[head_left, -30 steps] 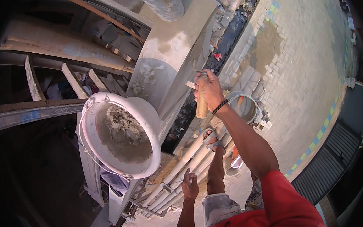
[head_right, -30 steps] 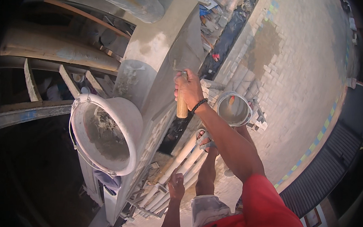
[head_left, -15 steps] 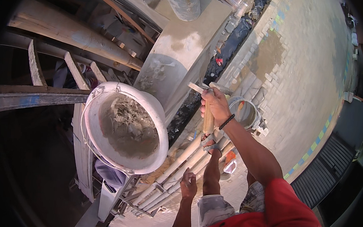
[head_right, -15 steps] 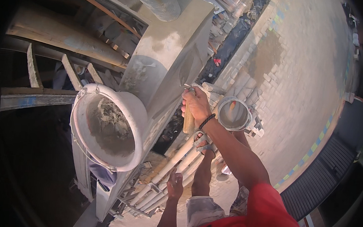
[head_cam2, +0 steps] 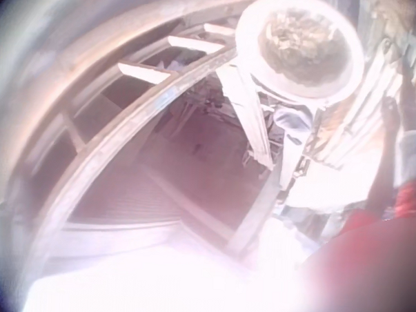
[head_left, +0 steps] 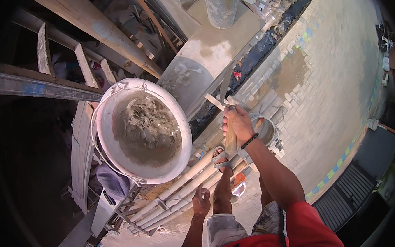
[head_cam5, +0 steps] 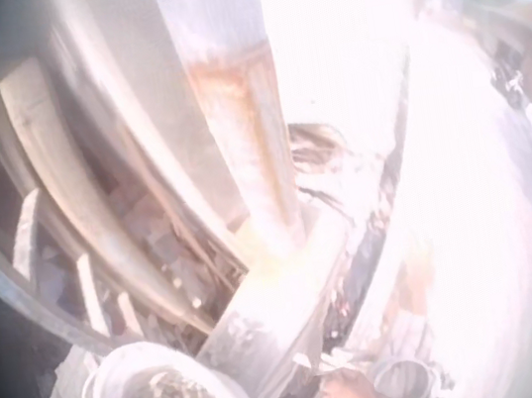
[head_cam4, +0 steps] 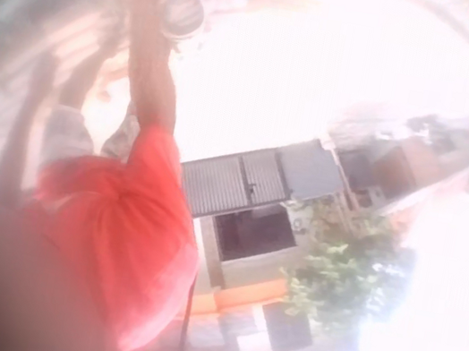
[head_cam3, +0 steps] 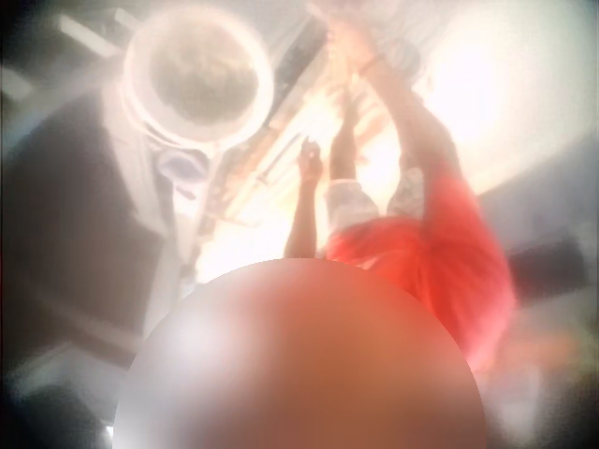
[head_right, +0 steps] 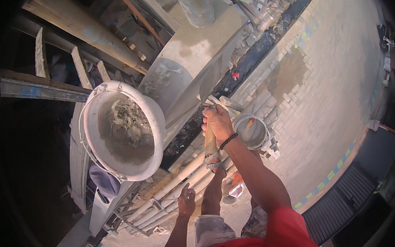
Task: The person scoops wet plaster from a bucket with a trowel and applies it to a vertical metal beam, smoothing the surface repeatedly. The person also uses a sponge to wipe the beam and briefly handles a small black device.
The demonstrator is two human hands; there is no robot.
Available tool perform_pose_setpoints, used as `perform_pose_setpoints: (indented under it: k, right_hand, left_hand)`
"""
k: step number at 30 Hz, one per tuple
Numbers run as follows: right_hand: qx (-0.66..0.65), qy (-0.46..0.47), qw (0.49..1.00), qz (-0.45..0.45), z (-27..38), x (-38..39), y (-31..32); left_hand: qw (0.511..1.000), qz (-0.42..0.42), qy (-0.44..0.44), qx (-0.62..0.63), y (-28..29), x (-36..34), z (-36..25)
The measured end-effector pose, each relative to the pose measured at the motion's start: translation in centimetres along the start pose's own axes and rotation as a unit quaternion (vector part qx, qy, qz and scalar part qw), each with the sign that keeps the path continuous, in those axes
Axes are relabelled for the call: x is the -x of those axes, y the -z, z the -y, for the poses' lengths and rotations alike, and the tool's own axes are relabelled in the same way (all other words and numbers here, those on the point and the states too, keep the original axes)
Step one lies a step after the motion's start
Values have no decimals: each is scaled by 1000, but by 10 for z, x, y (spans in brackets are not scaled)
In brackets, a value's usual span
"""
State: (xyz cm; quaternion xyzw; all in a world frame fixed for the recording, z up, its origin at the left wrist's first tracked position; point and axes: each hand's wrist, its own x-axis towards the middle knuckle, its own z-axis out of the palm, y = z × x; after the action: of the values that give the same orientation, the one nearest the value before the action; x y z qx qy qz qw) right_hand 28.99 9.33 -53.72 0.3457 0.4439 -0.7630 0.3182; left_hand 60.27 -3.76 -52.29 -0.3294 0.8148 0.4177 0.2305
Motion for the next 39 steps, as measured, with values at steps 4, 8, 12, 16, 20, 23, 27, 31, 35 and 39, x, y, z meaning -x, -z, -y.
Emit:
perform_pose_setpoints:
  k: [4, 8, 12, 16, 20, 23, 27, 31, 35, 39]
  right_hand:
    - [408, 234, 872, -135, 39, 24, 53]
    - [654, 312, 663, -187, 146, 24, 55]
    - [727, 303, 589, -181, 192, -2, 52]
    - [760, 289, 567, -130, 165, -9, 48]
    - [791, 275, 546, 14, 122, 44, -4]
    - [734, 226, 641, -6, 122, 65, -3]
    - [294, 188, 933, -88, 105, 37, 38]
    - [32, 185, 982, -18, 77, -13, 33]
    - [-71, 192, 979, 21, 68, -42, 3]
    - [-83, 135, 987, 35, 66, -48, -15]
  left_hand:
    - [1000, -16, -13, 23, 5, 2, 9]
    - [999, -24, -2, 37, 5, 1, 22]
    - [998, -34, -1, 51, 0, 2, 33]
    - [997, -30, 8, 70, 0, 7, 22]
    - [998, -34, 22, 40, -1, 10, 29]
    - [997, -44, -22, 55, 2, 8, 31]
    - [997, -56, -11, 54, 4, 7, 39]
    - [998, -52, 2, 45, -2, 7, 49]
    - [997, -41, 20, 69, -3, 14, 49]
    - [996, -32, 10, 81, -9, 17, 55]
